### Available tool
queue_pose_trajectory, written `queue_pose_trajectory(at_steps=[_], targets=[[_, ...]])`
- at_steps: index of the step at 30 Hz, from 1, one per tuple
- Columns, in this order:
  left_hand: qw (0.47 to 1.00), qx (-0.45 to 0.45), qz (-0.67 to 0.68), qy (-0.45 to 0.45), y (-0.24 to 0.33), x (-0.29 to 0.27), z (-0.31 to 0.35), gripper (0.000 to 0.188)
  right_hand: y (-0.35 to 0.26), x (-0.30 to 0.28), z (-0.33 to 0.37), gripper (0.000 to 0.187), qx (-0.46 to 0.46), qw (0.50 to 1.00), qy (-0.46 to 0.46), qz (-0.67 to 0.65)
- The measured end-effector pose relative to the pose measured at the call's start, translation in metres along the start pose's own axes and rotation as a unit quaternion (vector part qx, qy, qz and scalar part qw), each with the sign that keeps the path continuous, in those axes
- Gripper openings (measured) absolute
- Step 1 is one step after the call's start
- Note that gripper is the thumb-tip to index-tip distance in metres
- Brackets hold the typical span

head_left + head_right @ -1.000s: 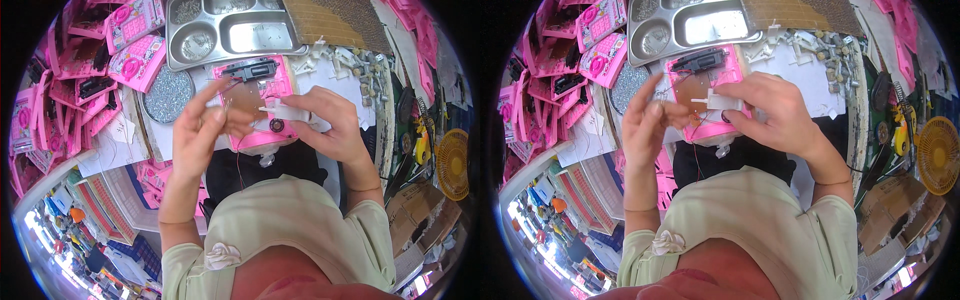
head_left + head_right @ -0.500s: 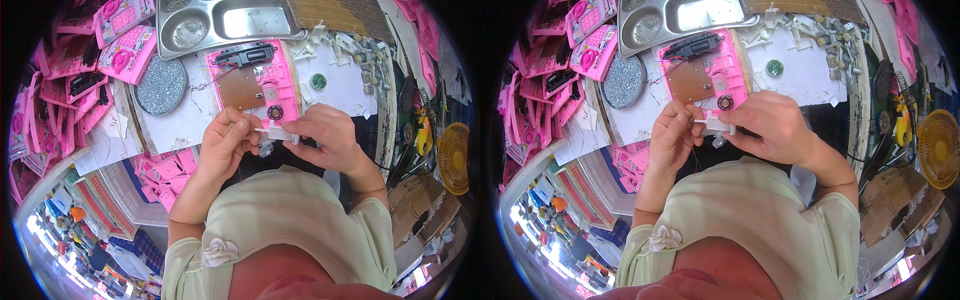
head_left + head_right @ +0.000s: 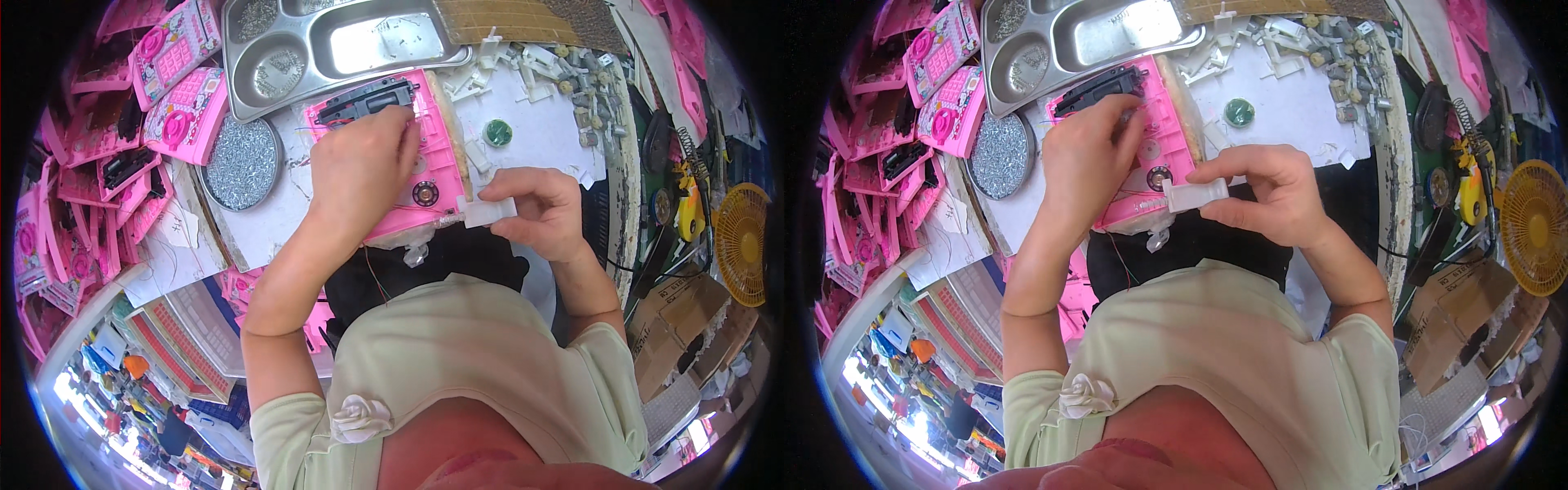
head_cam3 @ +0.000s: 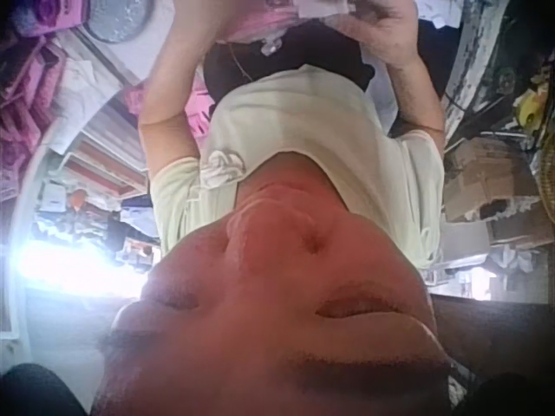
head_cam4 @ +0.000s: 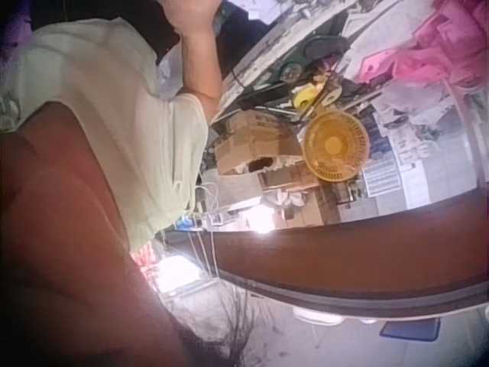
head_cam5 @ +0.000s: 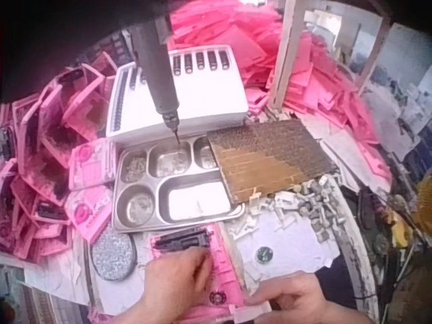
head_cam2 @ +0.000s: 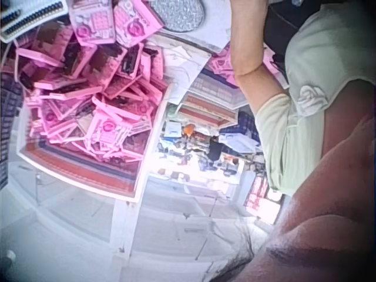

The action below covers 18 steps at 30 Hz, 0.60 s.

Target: Assemble pink plastic toy units by soldering electronic components and fastening the casing with screws.

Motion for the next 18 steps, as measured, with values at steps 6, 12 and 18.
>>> queue_pose_trajectory(at_steps=[6, 12, 18], targets=[[0.998, 0.029, -0.061, 0.0, 0.007, 0.014, -0.007, 0.011, -0.003, -0.013, 0.006, 0.039, -0.027, 0.999, 0.007, 0.023], [0.993, 0.029, 0.114, 0.015, 0.0, 0.008, 0.006, 0.012, 0.003, -0.026, 0.007, 0.039, -0.003, 0.999, 0.041, 0.018], [0.998, 0.031, 0.0, -0.062, 0.017, 0.018, -0.002, 0.012, -0.013, -0.028, 0.004, 0.037, -0.044, 0.991, 0.037, 0.123]])
Point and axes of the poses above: each hand's wrist, its own z-axis away from the middle knuckle, its own x-axis out of the palm, y = z × x, the point moved 8 cm from there along -z, towards the middle knuckle, and after that the axes turned 1 degree about -x, right-handed, at the moved point
